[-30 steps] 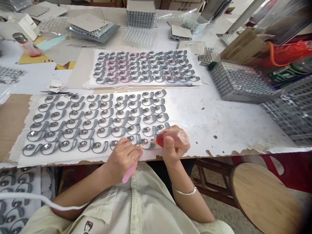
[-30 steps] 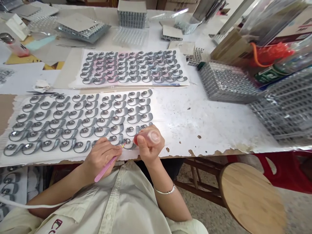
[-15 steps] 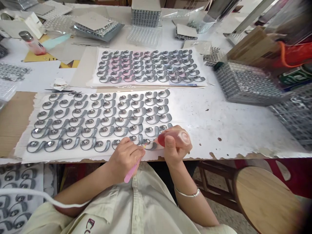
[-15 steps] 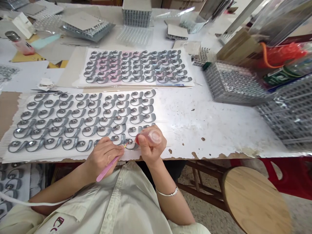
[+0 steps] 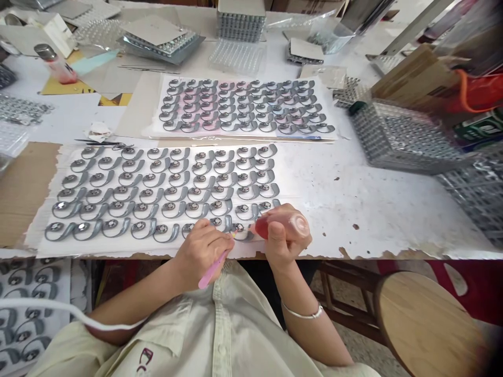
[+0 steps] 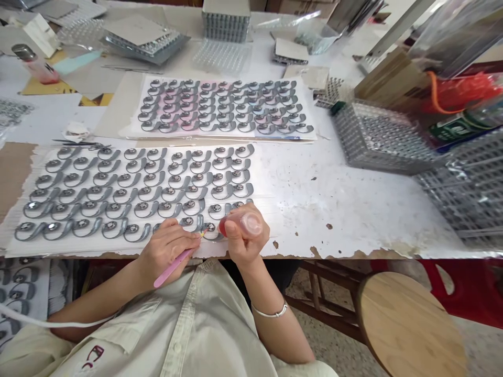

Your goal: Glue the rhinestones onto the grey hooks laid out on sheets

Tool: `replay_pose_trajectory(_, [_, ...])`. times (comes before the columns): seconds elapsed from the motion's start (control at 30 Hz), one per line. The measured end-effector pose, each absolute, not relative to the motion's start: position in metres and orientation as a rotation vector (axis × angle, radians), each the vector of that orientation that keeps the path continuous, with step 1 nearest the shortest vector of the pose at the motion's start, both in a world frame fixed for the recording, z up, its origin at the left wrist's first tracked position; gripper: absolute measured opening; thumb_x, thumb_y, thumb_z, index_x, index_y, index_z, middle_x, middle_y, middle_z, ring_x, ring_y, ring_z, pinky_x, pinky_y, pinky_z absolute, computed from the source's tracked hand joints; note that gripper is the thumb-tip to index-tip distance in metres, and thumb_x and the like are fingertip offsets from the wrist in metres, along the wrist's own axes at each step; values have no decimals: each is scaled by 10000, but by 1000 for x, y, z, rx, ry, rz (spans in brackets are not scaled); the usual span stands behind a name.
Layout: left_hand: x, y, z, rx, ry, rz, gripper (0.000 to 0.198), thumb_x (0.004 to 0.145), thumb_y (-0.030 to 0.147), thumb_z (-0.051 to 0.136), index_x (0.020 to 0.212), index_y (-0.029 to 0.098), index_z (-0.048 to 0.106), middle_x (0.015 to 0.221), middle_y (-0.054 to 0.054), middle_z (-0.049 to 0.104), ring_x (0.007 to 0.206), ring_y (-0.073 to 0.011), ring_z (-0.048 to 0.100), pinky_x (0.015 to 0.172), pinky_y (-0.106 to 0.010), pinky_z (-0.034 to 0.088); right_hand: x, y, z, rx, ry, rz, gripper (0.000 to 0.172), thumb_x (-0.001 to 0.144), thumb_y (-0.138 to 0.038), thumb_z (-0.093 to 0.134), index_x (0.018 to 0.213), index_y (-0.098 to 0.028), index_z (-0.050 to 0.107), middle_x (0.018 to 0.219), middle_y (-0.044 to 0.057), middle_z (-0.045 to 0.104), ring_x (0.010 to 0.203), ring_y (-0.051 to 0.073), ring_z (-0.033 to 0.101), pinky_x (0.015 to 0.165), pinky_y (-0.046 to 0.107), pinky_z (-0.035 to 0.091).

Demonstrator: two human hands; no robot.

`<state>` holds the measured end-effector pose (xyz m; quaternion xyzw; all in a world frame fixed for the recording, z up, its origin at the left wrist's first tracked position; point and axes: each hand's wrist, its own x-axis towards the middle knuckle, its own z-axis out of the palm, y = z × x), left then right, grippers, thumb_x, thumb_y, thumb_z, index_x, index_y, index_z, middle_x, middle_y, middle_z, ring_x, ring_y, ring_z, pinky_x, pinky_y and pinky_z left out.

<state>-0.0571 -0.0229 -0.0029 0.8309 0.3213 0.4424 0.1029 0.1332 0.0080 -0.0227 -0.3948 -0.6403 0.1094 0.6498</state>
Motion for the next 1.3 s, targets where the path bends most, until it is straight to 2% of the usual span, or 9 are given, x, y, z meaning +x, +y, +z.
replay_pose_trajectory(0.3, [-58, -21, -4, 2346, 949, 1325, 136, 844, 33, 590, 893, 160, 581, 788, -38, 739, 624, -137, 657, 644, -313, 429, 131, 8, -23, -910, -1440, 275, 166, 881, -306, 589, 760, -194, 608, 674, 26, 583, 646, 195, 580, 574, 372, 479])
replay_pose_trajectory(0.57, [-59, -20, -4, 2276, 950, 1314, 131, 851, 46, 575, 900, 162, 609, 787, -36, 745, 636, -144, 676, 661, -317, 443, 128, 8, -20, -892, -1450, 267, 234, 883, -323, 589, 690, -191, 586, 633, 27, 562, 629, 200, 578, 546, 374, 475])
replay_pose_trajectory(0.8, [-67, -23, -8, 2207, 998, 1422, 159, 819, 37, 637, 919, 158, 606, 795, -51, 746, 661, -155, 687, 690, -325, 449, 127, 8, -17, -874, -1468, 251, 277, 897, -325, 574, 653, -194, 563, 611, 25, 577, 623, 190, 566, 560, 370, 462])
replay_pose_trajectory(0.93, [-72, -26, -12, 2202, 1017, 1427, 145, 824, 56, 636, 917, 165, 610, 812, -49, 749, 660, -155, 688, 722, -338, 466, 126, 8, -20, -857, -1453, 292, 271, 889, -340, 595, 666, -185, 594, 656, 45, 614, 653, 201, 577, 575, 377, 461])
replay_pose_trajectory(1.1, [-72, -27, -13, 2206, 1018, 1432, 142, 838, 69, 615, 929, 178, 605, 808, -48, 751, 642, -147, 676, 690, -330, 467, 126, 8, -23, -874, -1439, 322, 253, 878, -362, 613, 715, -171, 645, 708, 63, 638, 664, 203, 579, 577, 380, 458])
replay_pose_trajectory(1.3, [-72, -27, -13, 2207, 1004, 1447, 151, 831, 53, 620, 931, 165, 598, 812, -58, 750, 659, -151, 683, 694, -334, 467, 129, 7, -26, -888, -1454, 334, 258, 878, -381, 609, 727, -172, 633, 734, 62, 649, 659, 204, 593, 580, 391, 475])
